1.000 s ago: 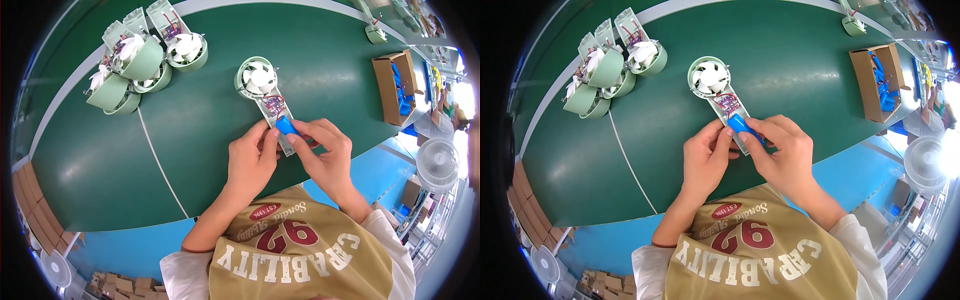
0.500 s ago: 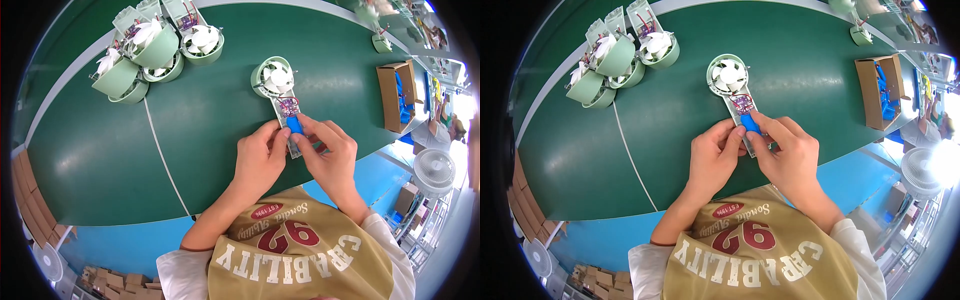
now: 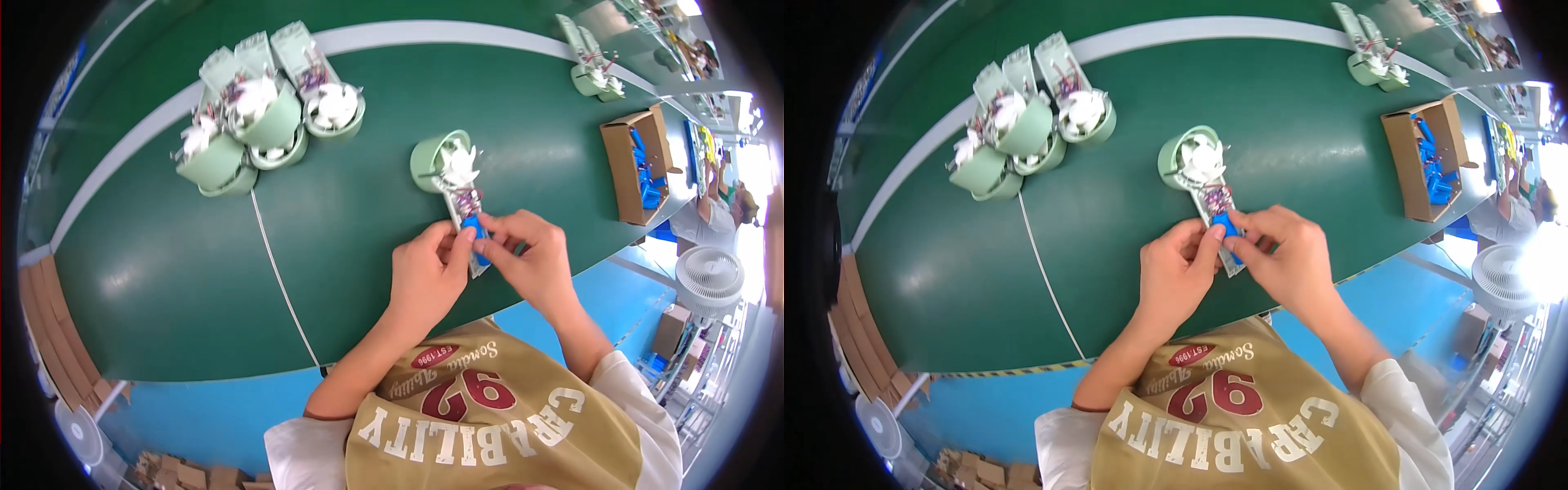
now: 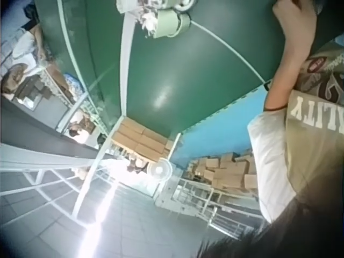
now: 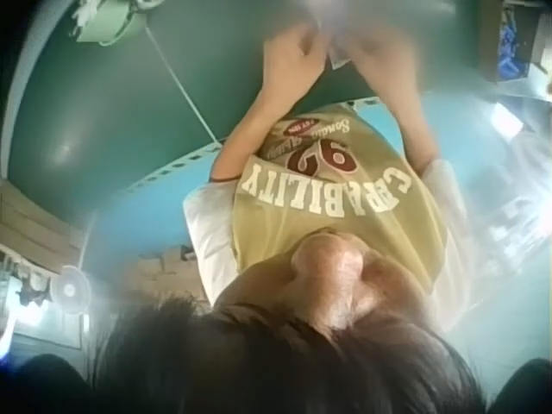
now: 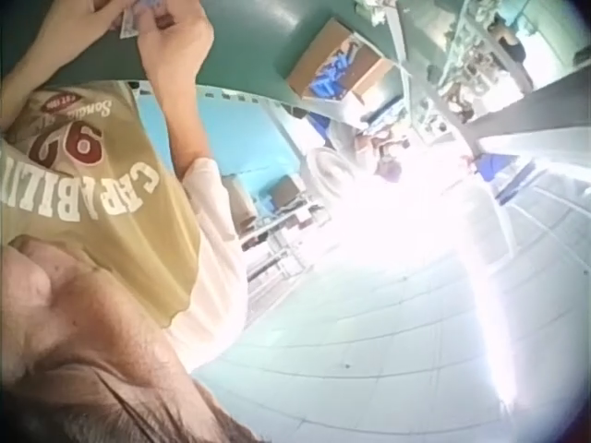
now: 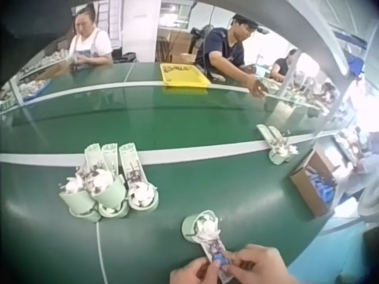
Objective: The person assembles handheld fans by connecting battery wires to the circuit board, seating the battery into the fan casing, and sliding the assembled fans along the conveyor belt.
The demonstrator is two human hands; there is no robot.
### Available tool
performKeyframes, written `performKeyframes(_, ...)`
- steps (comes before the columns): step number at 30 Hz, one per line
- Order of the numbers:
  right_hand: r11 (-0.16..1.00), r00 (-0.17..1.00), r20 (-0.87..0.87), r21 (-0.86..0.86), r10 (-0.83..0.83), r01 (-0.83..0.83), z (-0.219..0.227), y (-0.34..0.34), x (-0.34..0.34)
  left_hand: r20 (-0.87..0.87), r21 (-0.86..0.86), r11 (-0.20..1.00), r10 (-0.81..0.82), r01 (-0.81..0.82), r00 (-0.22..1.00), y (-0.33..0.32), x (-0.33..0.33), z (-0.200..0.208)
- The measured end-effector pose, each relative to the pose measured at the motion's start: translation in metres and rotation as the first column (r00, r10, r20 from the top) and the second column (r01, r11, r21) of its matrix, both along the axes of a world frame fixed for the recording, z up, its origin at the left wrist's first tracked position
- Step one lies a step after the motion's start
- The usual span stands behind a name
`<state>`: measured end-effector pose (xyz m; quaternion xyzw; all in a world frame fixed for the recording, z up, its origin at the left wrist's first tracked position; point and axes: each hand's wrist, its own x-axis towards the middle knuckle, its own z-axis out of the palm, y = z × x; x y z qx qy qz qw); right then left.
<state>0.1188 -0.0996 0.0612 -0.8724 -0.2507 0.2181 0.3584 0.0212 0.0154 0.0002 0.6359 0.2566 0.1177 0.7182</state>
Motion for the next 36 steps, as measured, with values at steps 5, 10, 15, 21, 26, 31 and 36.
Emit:
performKeyframes(5,0.995,0.991,-0.130,0.096,-0.008,0.021,0.000,0.003,0.024,-0.118,-0.171,0.985,-0.020,0.000,0.993,0.008,-0.009,-0.002)
performKeyframes(10,0.951,0.763,-0.646,0.221,-0.023,0.215,-0.015,0.019,0.033,-0.038,-0.321,0.944,-0.100,0.083,0.994,0.014,-0.022,0.007)
performKeyframes(15,0.841,0.486,-0.866,0.176,-0.115,0.511,-0.009,0.035,0.022,-0.025,-0.475,0.876,-0.109,0.084,0.994,0.016,-0.032,0.014)
performKeyframes(21,0.765,0.333,-0.932,0.107,-0.146,0.635,-0.023,0.044,0.026,-0.041,-0.445,0.890,-0.132,0.100,0.990,0.018,-0.023,0.012)
performKeyframes(26,0.734,0.590,-0.800,0.332,-0.114,0.592,-0.027,0.095,0.077,0.049,-0.275,0.961,0.026,-0.012,0.998,0.040,-0.027,0.028)
performKeyframes(31,0.819,0.837,-0.437,0.308,-0.329,0.483,-0.027,0.168,0.250,0.597,0.445,0.872,-0.117,-0.206,0.794,0.110,-0.085,0.127)
performKeyframes(36,0.761,0.879,-0.401,0.475,-0.260,0.442,-0.072,0.274,0.391,0.944,0.147,0.861,0.025,-0.487,0.330,0.092,-0.108,0.180)
